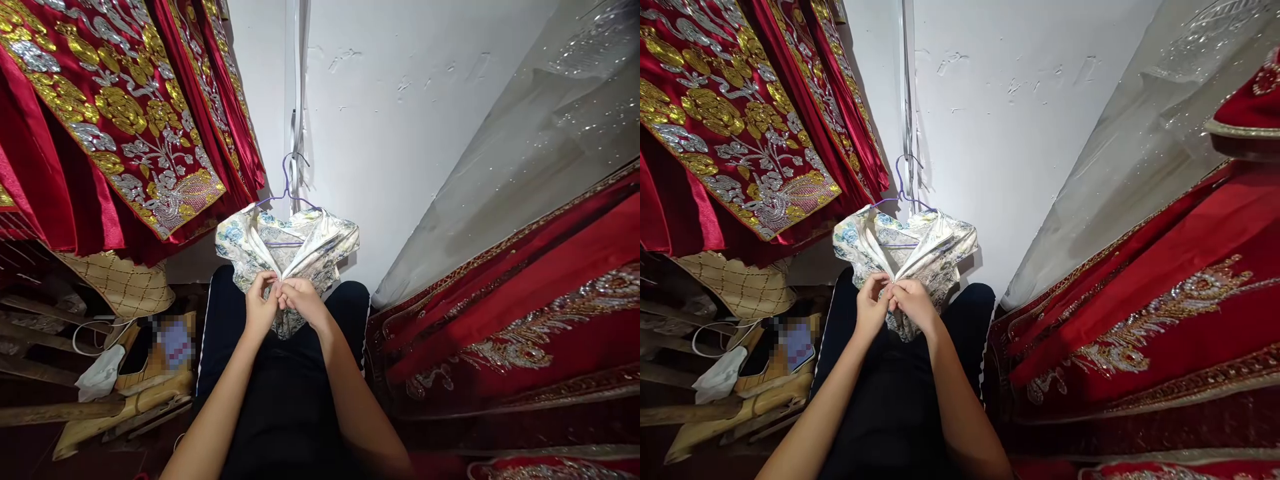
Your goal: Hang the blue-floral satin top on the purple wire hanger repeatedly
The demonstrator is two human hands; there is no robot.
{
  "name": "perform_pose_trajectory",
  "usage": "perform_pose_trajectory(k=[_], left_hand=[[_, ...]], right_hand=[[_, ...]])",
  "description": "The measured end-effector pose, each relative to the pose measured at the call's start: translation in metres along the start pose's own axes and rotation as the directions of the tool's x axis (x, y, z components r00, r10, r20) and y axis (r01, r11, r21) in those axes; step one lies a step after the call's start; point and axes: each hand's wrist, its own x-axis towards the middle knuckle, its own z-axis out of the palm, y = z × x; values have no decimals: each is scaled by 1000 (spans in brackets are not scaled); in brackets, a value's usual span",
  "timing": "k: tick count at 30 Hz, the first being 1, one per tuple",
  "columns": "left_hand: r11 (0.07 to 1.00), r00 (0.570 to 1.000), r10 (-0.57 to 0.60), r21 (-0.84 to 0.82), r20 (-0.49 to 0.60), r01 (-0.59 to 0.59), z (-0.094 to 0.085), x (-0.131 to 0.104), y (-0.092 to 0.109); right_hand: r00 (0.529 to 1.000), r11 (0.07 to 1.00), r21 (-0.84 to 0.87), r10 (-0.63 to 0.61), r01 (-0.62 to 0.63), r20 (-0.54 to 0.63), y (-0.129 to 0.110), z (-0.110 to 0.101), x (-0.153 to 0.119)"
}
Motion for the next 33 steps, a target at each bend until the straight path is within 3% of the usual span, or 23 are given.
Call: perform_pose_trajectory(k=[5, 10, 13, 17, 19, 22, 25, 27, 29, 33], left_hand=[[999, 996, 48, -1, 69, -48, 0, -3, 0], [1000, 993, 19, 20, 118, -22, 1, -1, 1], [990, 988, 37, 131, 150, -57, 1, -1, -7], [971, 985, 45, 225, 168, -83, -1, -4, -25], [967, 986, 41, 242, 163, -81, -4, -3, -33], [965, 984, 40, 247, 172, -83, -9, 7, -31], [972, 974, 132, 167, 187, -163, -10, 35, -3], [956, 956, 268, 89, 120, -279, -8, 61, 29], [910, 921, 379, 141, 95, -389, -5, 87, 62], [762, 839, 453, 358, 300, -540, 0, 119, 109]], right_hand=[[1000, 1000, 18, 10, -10, -22, -6, 6, -2], [998, 996, 77, -28, 33, -56, -17, -6, 8], [982, 979, 160, -96, 123, -163, -45, -15, 27], [922, 942, 164, -234, 294, -308, -103, -14, 61], [902, 938, 104, -283, 331, -325, -124, -9, 72], [906, 940, 16, -322, 340, -274, -130, -3, 74], [912, 939, -8, -336, 344, -233, -121, -4, 63], [907, 933, -38, -356, 357, -226, -118, -5, 53], [895, 921, -89, -389, 379, -219, -120, -6, 45], [865, 898, -175, -437, 404, -245, -120, -7, 40]])
